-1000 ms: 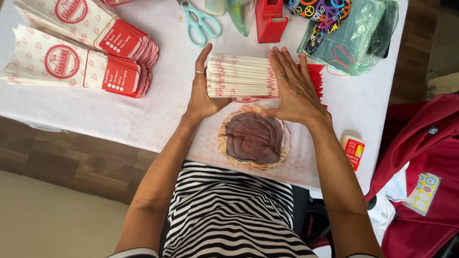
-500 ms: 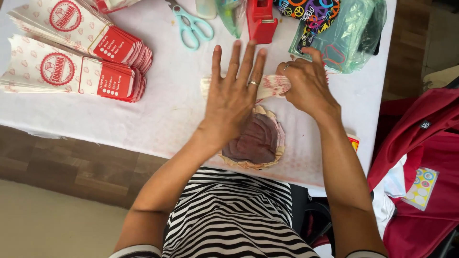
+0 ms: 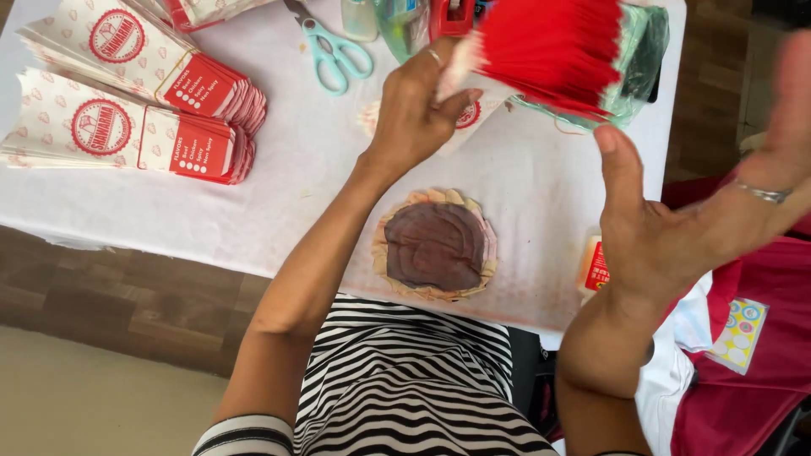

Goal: The person glues paper food wrappers together, aligns them, and then places a stack of the assembled wrappers into a clear plastic bag.

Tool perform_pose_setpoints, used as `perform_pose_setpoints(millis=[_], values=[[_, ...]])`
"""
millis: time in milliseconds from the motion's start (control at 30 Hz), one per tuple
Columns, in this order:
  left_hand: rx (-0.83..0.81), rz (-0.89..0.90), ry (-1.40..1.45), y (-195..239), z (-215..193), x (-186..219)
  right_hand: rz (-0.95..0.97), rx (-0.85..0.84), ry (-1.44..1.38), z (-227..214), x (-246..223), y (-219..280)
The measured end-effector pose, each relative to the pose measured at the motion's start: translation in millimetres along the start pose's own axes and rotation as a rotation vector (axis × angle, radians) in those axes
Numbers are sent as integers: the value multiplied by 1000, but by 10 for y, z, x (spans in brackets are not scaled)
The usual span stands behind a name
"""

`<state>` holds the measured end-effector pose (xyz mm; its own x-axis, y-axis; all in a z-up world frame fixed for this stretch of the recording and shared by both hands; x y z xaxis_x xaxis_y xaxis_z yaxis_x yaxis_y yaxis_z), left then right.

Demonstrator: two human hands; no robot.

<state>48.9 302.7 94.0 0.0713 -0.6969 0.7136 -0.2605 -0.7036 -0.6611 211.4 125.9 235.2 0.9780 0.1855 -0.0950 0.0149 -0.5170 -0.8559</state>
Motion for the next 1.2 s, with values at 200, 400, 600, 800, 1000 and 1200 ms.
perform_pose_setpoints(millis=[200,400,600,800,1000,1200], values=[[-69,-312,550,351,234,-362,263,-433,-1086,1762,278,850],[46,-105,356,415,258,-268,510,-489,-1271,2458,434,1464],[13,-14,257,382,228,-292,296,-569,-916,2280,386,1180],[84,-73,270,335,-29,-133,303,-547,-1091,2295,257,984],[60,-67,315,349,129,-223,338,-518,-1266,2300,159,919],[60,-53,357,326,152,-121,375,-474,-1427,2250,145,873]])
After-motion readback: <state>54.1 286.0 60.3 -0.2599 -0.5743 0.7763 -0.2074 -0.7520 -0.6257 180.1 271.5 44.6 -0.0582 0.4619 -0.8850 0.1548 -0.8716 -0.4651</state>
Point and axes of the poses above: each hand's wrist, its own y-axis away from the middle knuckle, its own z-axis out of the palm, x = y × z, the point moved 9 cm from there along -y, towards the middle knuckle, and after that the axes turned 8 degrees about y, right-handed, at the moved point
